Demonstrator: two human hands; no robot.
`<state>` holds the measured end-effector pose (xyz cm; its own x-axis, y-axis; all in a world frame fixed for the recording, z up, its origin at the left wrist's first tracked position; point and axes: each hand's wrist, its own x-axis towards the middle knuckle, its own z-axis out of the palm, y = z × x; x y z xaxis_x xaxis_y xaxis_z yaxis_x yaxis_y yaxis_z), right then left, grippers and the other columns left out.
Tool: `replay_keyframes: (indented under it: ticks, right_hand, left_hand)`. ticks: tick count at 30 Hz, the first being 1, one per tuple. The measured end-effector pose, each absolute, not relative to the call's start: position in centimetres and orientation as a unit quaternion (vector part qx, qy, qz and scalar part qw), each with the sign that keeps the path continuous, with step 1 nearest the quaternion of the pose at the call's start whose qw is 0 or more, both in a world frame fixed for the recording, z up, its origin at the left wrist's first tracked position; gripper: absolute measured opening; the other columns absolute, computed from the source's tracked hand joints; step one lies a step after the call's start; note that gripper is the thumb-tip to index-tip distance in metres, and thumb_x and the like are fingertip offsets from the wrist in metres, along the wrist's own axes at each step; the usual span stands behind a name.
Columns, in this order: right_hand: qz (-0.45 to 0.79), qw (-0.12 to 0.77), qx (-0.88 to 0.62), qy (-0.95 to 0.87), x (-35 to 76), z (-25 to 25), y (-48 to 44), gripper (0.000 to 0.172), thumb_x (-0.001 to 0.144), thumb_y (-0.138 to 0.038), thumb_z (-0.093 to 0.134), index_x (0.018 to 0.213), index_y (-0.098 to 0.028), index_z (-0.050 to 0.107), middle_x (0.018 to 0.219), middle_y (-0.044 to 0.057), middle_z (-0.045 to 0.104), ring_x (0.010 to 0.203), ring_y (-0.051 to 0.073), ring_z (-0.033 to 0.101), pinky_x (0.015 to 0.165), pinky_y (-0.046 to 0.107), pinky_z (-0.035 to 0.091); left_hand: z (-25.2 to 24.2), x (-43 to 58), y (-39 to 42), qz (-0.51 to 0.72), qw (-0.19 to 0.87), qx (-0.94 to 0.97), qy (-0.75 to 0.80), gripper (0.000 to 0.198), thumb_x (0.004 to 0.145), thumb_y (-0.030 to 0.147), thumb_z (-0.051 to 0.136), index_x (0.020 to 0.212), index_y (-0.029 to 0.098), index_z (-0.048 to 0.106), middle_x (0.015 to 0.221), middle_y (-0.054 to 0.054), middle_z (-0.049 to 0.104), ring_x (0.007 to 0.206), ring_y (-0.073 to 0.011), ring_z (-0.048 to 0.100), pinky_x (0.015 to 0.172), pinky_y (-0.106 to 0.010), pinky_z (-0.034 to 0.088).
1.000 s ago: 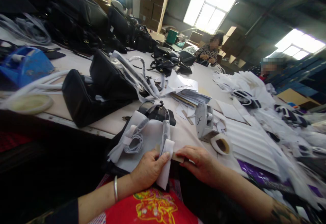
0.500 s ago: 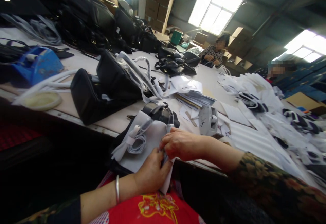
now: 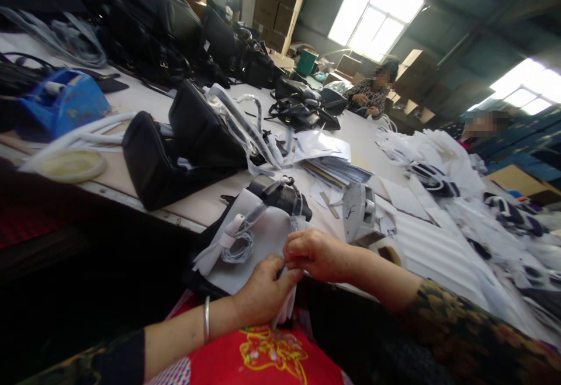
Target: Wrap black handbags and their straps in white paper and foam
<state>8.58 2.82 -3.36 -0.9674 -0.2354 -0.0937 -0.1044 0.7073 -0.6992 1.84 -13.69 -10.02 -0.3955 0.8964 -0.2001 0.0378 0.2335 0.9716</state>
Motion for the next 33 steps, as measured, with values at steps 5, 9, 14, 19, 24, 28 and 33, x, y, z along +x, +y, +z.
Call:
replay_keyframes:
  ticks: [5,9,14,19,24,28,33]
  right_hand:
    - [-0.329,0.140,-0.088,0.930,7.9,-1.4,3.2,0.019,0.089,-0.010,0.057,0.103,-0.013,0.069,0.095,0.009,0.070,0.086,0.015,0.064,0.080,0.025,0.050]
    - [-0.209,0.232,-0.115,0.943,6.4,-0.4,2.6,0.014,0.086,-0.008,0.060,0.091,-0.012,0.072,0.094,0.010,0.070,0.086,0.017,0.064,0.077,0.026,0.048]
    - [-0.040,0.287,-0.138,0.947,5.3,-1.6,1.2,0.010,0.075,-0.018,0.073,0.083,-0.012,0.072,0.084,0.009,0.068,0.077,0.021,0.062,0.068,0.029,0.044]
    - [-0.062,0.215,-0.148,0.963,5.9,-2.9,0.5,0.014,0.074,-0.027,0.073,0.077,-0.015,0.069,0.080,0.006,0.064,0.073,0.019,0.057,0.065,0.029,0.042]
    - [-0.147,0.152,-0.163,0.964,7.6,-2.9,1.7,0.005,0.083,-0.018,0.063,0.079,-0.015,0.063,0.080,0.006,0.061,0.074,0.017,0.055,0.072,0.029,0.046]
    - [-0.267,0.101,-0.125,0.950,9.7,-2.3,3.1,0.023,0.091,-0.018,0.056,0.114,-0.014,0.057,0.111,0.013,0.063,0.102,0.020,0.059,0.091,0.032,0.049]
    - [-0.271,0.096,-0.155,0.945,11.0,-3.1,3.6,0.038,0.090,-0.022,0.060,0.127,-0.013,0.054,0.121,0.016,0.059,0.112,0.023,0.056,0.097,0.037,0.049]
  left_hand:
    - [-10.7,2.3,-13.2,0.546,0.367,0.370,0.656,0.025,0.086,0.028,0.060,0.106,0.018,0.071,0.111,-0.009,0.066,0.108,-0.0253,0.060,0.099,-0.038,0.045]
    - [-10.7,2.5,-13.2,0.537,0.356,0.376,0.666,0.022,0.086,0.029,0.060,0.101,0.017,0.073,0.107,-0.011,0.064,0.104,-0.0265,0.060,0.095,-0.041,0.048]
    - [-10.9,2.6,-13.5,0.542,0.355,0.365,0.669,0.030,0.081,0.026,0.065,0.109,0.016,0.069,0.112,-0.012,0.065,0.103,-0.0285,0.061,0.092,-0.044,0.050]
    - [-11.3,2.3,-13.5,0.560,0.394,0.331,0.649,0.028,0.078,0.027,0.068,0.103,0.015,0.068,0.099,-0.009,0.071,0.095,-0.0276,0.065,0.084,-0.040,0.053]
    - [-10.7,1.9,-13.6,0.550,0.413,0.348,0.637,0.013,0.081,0.023,0.061,0.087,0.017,0.070,0.091,-0.004,0.072,0.095,-0.0245,0.065,0.085,-0.035,0.050]
    - [-10.8,1.8,-13.8,0.515,0.424,0.328,0.669,0.023,0.085,0.039,0.060,0.084,0.016,0.067,0.080,-0.003,0.067,0.081,-0.0218,0.063,0.069,-0.031,0.049]
    - [-11.2,1.5,-13.8,0.504,0.424,0.331,0.676,0.030,0.085,0.045,0.060,0.083,0.016,0.067,0.082,-0.004,0.066,0.081,-0.0215,0.061,0.073,-0.032,0.047]
